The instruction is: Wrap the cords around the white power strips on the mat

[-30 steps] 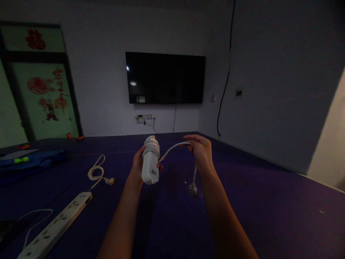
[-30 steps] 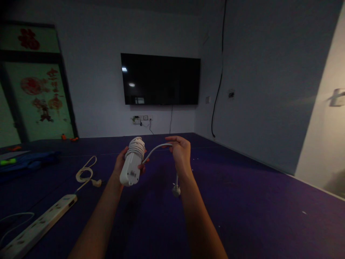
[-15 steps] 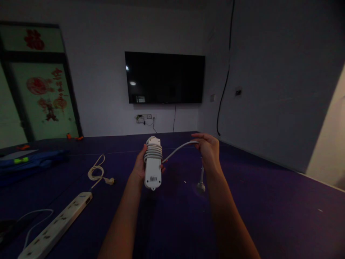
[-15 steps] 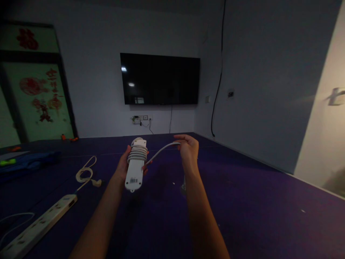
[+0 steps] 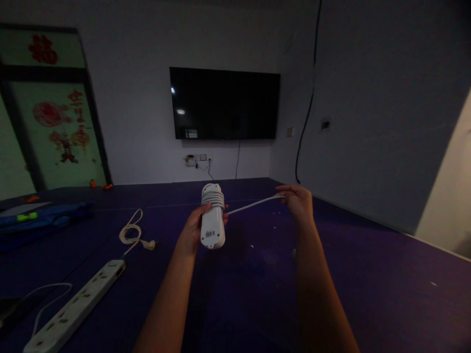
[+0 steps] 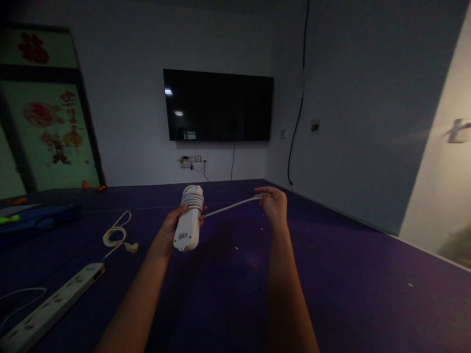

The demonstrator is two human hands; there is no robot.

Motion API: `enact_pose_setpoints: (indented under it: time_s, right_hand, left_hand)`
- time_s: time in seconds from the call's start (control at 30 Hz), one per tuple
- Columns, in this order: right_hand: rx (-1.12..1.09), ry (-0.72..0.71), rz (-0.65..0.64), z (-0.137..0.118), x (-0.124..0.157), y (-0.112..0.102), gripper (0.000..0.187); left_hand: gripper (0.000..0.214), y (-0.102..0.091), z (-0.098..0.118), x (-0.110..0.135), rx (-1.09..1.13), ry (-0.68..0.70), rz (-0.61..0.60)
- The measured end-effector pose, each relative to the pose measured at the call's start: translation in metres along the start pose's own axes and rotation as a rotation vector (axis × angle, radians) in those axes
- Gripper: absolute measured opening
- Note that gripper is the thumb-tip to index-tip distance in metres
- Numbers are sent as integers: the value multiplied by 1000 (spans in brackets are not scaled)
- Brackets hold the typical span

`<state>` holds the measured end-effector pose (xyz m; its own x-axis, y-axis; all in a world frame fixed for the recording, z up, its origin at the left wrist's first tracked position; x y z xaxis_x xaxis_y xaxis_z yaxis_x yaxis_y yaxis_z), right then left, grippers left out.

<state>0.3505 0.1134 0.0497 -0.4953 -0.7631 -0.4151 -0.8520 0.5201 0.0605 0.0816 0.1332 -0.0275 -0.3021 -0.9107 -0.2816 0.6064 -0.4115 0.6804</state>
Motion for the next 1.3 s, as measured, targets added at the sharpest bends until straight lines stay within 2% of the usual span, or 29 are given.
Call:
enact_pose_setpoints:
  time_s: [0.2, 0.43, 0.53, 0.63, 0.73, 0.83, 0.97, 1.03, 1.1, 1.17, 1.3]
  right_hand:
    - [91, 11, -190, 30, -13, 15, 28]
    - [140, 54, -304, 54, -16, 36, 29]
    - [263, 13, -348, 59, -14, 47, 30]
    - [504, -63, -369, 58, -8, 59, 30]
    - [766, -151, -387, 50, 5, 73, 30]
    - [877, -288, -414, 28, 29, 95, 45]
    - [783, -485, -478, -12, 73, 133, 46]
    - [681, -542, -602, -26, 97, 153, 39]
    - [648, -530, -696, -31, 111, 167, 26]
    - [687, -510, -701, -32, 114, 171, 21]
    - [787, -526, -595, -35, 107, 163, 22]
  left_hand:
    - [44, 14, 8, 5, 17, 16, -90]
    - [38, 19, 15, 8, -4, 22, -105]
    - [39, 19, 21, 9, -5, 32, -131]
    - [39, 18, 29, 10, -4, 56, -158]
    - [37, 17, 37, 12, -7, 89, -162]
    - [36, 18, 44, 14, -11, 115, -156]
    - [36, 21, 44, 16, -13, 112, -157]
    - [35, 23, 42, 16, -6, 95, -156]
    - [32, 22, 39, 15, 0, 84, -140]
    - [31, 18, 36, 13, -1, 67, -99]
    - [38, 6, 20, 9, -11, -24, 26]
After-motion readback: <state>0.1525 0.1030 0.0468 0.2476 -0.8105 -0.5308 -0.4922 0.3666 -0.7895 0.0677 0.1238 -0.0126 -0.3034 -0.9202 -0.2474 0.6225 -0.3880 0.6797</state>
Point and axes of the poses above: each hand's wrist, its own x-axis away from the middle knuckle, its own y-axis out of the palm, z = x × y, the point moved 10 cm from there along -x, towards the middle knuckle, and after that the axes turned 12 degrees about y, right-handed, at the moved point
